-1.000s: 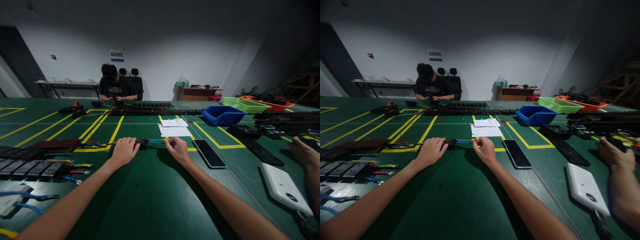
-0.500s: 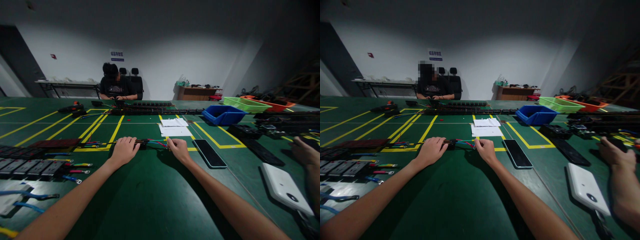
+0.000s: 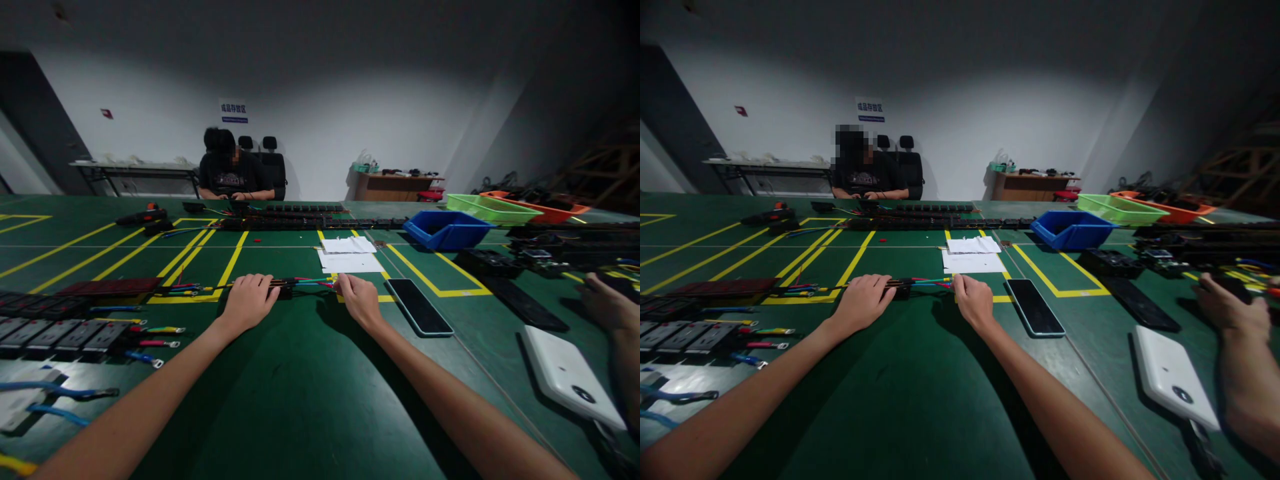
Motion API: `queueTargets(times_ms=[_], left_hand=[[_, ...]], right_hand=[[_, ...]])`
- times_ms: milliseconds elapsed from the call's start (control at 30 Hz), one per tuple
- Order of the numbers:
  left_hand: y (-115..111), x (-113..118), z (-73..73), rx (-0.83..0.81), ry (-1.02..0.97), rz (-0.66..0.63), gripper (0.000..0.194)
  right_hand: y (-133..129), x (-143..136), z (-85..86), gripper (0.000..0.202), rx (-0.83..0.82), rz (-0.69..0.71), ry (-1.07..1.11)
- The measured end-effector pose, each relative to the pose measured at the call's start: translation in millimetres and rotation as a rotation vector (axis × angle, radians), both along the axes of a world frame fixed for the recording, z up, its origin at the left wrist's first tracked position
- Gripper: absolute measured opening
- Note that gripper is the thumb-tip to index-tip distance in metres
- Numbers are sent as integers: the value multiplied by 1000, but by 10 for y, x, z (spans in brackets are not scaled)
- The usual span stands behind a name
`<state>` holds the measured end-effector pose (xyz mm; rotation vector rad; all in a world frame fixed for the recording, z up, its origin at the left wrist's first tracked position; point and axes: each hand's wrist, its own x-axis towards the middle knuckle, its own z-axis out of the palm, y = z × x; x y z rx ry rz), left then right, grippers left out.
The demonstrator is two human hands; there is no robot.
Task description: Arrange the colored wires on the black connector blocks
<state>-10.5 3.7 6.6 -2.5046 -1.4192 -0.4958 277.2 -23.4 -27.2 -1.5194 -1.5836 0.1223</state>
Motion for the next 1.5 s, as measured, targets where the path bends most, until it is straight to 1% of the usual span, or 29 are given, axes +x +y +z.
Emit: queueTargets(times_ms=[100, 233, 400, 600, 733, 867, 967, 1167, 1333, 1500], left_hand=[[-4, 3, 7, -2, 4, 1, 55], [-5, 3, 7, -3, 12, 4, 55], [5, -5, -4, -3, 16, -1, 55], [6, -6, -1, -3, 4, -4, 55], [16, -10, -14, -1, 0, -2, 55], [22, -10, -19, -4, 3, -2, 56], [16, -4, -8, -7, 7, 0, 57], [6, 3, 6, -2, 11, 2, 54], [3, 4, 10, -3, 8, 4, 54], [-1, 6, 15, -5, 0, 3, 54]], right_hand=[[6, 0, 4, 48, -6, -28, 2], [21, 7, 39, 45, -44, 21, 28], [55, 43, 43, 44, -95, 92, 195], [132, 101, -41, 41, -129, 163, 389], [204, 112, -103, 40, -104, 212, 533], [254, 111, -134, 48, -76, 268, 628], [267, 118, -140, 52, -90, 293, 621], [266, 127, -156, 47, -132, 281, 594], [269, 127, -166, 51, -154, 275, 594], [280, 136, -184, 50, -163, 258, 547]])
